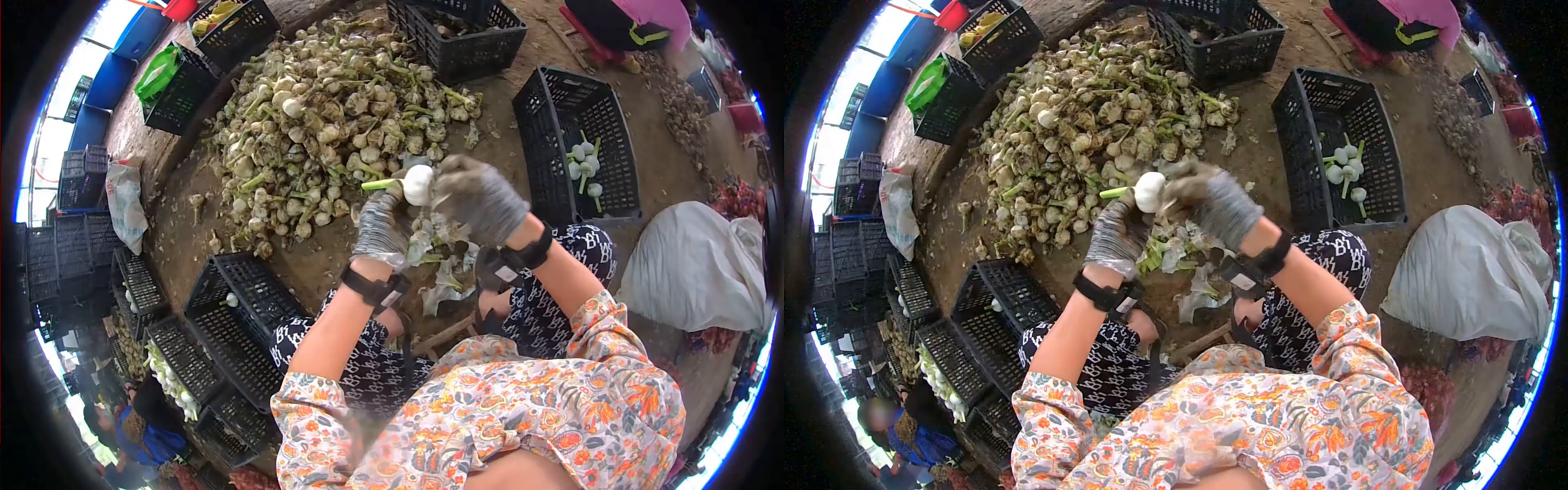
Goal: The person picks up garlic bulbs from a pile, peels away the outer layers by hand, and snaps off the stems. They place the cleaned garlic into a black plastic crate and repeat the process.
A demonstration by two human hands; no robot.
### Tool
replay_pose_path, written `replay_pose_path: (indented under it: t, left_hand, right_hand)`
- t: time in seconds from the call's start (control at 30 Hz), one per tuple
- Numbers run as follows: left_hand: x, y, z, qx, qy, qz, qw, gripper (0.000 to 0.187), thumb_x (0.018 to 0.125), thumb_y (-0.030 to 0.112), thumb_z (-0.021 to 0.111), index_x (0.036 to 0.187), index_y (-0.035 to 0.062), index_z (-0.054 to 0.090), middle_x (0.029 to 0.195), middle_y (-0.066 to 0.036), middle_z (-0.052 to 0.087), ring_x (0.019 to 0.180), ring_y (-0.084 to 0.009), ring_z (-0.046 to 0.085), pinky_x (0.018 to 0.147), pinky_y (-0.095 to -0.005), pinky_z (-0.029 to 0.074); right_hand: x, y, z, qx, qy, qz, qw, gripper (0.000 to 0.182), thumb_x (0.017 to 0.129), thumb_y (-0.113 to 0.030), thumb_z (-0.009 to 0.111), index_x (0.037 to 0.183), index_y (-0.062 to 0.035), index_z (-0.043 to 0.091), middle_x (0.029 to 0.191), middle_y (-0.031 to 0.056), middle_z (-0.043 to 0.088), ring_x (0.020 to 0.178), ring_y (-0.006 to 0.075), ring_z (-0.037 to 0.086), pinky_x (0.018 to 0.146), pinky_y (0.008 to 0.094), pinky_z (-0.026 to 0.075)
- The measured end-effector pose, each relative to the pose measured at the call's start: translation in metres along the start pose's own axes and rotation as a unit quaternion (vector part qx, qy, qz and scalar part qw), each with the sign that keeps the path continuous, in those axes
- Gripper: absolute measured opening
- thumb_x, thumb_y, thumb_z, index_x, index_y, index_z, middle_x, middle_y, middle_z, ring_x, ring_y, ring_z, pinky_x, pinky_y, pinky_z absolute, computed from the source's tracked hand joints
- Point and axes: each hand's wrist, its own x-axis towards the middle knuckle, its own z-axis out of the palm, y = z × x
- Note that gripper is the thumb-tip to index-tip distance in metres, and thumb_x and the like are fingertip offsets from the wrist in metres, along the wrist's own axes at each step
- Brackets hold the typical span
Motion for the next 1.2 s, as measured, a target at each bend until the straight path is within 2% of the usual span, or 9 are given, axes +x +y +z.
replay_pose_path:
  t: [0.3,0.43,0.5,0.73,0.83,0.93,1.07,1.13,1.2]
  left_hand:
    - [-0.003,-0.033,-0.004,0.377,-0.123,0.104,0.912,0.035,0.08,0.009,0.062,0.111,0.0004,0.05,0.097,-0.007,0.059,0.086,-0.0155,0.056,0.076,-0.0268,0.048]
    - [-0.02,-0.037,0.006,0.421,-0.142,0.11,0.889,0.043,0.081,0.006,0.06,0.121,-0.0003,0.044,0.109,-0.008,0.055,0.093,-0.0153,0.054,0.079,-0.0262,0.047]
    - [-0.025,-0.029,0.005,0.41,-0.152,0.077,0.896,0.041,0.082,0.008,0.059,0.121,0.0003,0.046,0.109,-0.007,0.055,0.093,-0.0141,0.055,0.074,-0.0257,0.049]
    - [-0.027,0.003,0.005,0.32,-0.1,0.041,0.941,0.033,0.084,0.009,0.058,0.115,0.0015,0.051,0.1,-0.006,0.059,0.084,-0.0114,0.057,0.067,-0.024,0.051]
    - [-0.023,0.016,0.006,0.316,-0.041,0.051,0.947,0.031,0.084,0.008,0.057,0.114,0.0013,0.051,0.097,-0.005,0.06,0.082,-0.0117,0.058,0.067,-0.0244,0.051]
    - [-0.012,0.027,-0.006,0.317,-0.036,0.086,0.944,0.027,0.084,0.008,0.056,0.111,0.0013,0.053,0.095,-0.006,0.06,0.081,-0.0127,0.06,0.069,-0.0246,0.053]
    - [-0.008,0.036,-0.011,0.262,-0.017,0.103,0.959,0.025,0.084,0.008,0.056,0.108,0.0022,0.054,0.095,-0.006,0.06,0.08,-0.0132,0.059,0.069,-0.0253,0.052]
    - [-0.01,0.039,-0.008,0.288,0.016,0.137,0.948,0.029,0.083,0.004,0.057,0.111,0.0014,0.051,0.1,-0.007,0.058,0.086,-0.0139,0.057,0.072,-0.026,0.051]
    - [0.0,0.035,-0.018,0.285,-0.002,0.22,0.933,0.038,0.079,0.0,0.059,0.116,0.0016,0.048,0.106,-0.008,0.056,0.091,-0.0145,0.055,0.073,-0.0262,0.05]
  right_hand:
    - [0.019,0.057,-0.08,-0.192,0.056,-0.038,0.979,0.042,0.082,-0.026,0.06,0.114,-0.0018,0.049,0.1,0.0123,0.059,0.089,0.0225,0.059,0.075,0.0335,0.051]
    - [0.001,0.018,-0.135,0.26,0.027,-0.201,0.944,0.04,0.08,-0.026,0.061,0.107,0.0016,0.051,0.102,0.0157,0.058,0.093,0.0246,0.057,0.08,0.0361,0.049]
    - [-0.017,0.002,-0.149,0.544,-0.092,-0.264,0.791,0.058,0.074,-0.029,0.068,0.116,0.0024,0.043,0.11,0.016,0.054,0.095,0.0247,0.057,0.08,0.0354,0.05]
    - [0.119,0.048,-0.14,-0.085,0.176,-0.178,0.964,0.041,0.078,-0.019,0.063,0.113,-0.0025,0.049,0.086,0.0084,0.062,0.076,0.0204,0.059,0.068,0.029,0.049]
    - [0.186,0.076,-0.102,-0.6,0.264,-0.102,0.749,0.03,0.081,-0.013,0.055,0.109,-0.0023,0.052,0.086,0.0126,0.062,0.076,0.0248,0.059,0.068,0.0332,0.047]
    - [0.263,0.104,-0.118,-0.687,0.214,-0.114,0.685,0.028,0.082,-0.013,0.054,0.107,-0.0013,0.055,0.086,0.0169,0.061,0.077,0.0294,0.059,0.067,0.0361,0.045]
    - [0.307,0.087,-0.136,-0.927,0.059,0.029,0.369,0.023,0.08,-0.011,0.052,0.1,-0.0019,0.059,0.078,0.0195,0.061,0.069,0.03,0.057,0.065,0.0384,0.046]
    - [0.292,0.075,-0.149,-0.872,0.097,-0.09,0.472,0.021,0.079,-0.009,0.052,0.097,-0.0025,0.06,0.075,0.0188,0.061,0.065,0.03,0.056,0.063,0.0397,0.046]
    - [0.233,0.042,-0.098,-0.483,0.159,-0.093,0.856,0.018,0.083,-0.016,0.055,0.094,-0.003,0.06,0.072,0.0112,0.061,0.059,0.0202,0.056,0.054,0.0325,0.046]
